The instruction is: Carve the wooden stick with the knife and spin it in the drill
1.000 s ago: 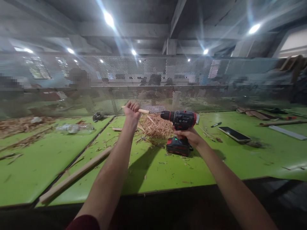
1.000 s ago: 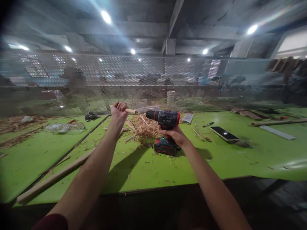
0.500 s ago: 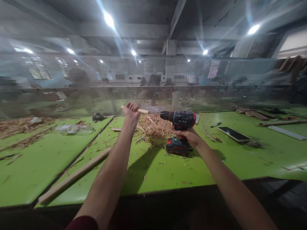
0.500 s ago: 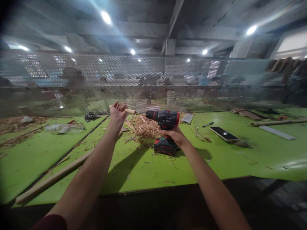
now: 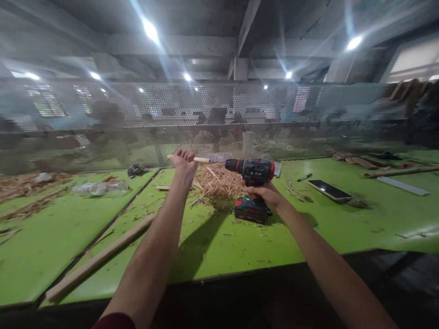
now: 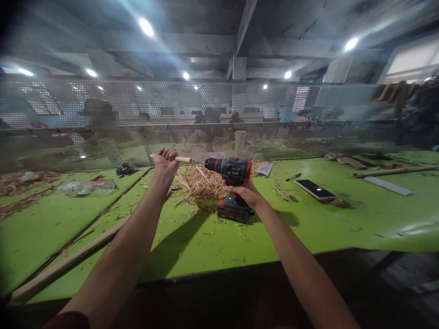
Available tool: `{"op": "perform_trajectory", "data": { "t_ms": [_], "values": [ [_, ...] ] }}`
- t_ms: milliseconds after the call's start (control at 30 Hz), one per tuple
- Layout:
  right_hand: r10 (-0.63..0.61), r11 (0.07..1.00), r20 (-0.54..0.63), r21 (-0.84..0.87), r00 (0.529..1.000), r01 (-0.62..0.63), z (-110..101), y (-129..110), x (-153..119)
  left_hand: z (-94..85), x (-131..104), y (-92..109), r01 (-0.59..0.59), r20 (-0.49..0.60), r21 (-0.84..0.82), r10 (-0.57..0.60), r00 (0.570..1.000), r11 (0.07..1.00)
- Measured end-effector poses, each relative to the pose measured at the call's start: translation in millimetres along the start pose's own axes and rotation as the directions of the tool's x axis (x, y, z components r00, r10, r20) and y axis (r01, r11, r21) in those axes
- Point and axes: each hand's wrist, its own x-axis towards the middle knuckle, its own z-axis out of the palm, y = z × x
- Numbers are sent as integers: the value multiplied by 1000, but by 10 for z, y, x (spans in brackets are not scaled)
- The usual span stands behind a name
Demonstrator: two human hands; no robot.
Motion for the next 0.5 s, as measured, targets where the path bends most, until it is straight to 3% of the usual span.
{"op": "perform_trajectory", "data": {
  "t_ms": [500],
  "values": [
    [3, 1000, 38, -11, 999, -3, -13, -18, 14, 37, 59, -48, -9, -48, -41, 7, 999, 999]
  ]
}}
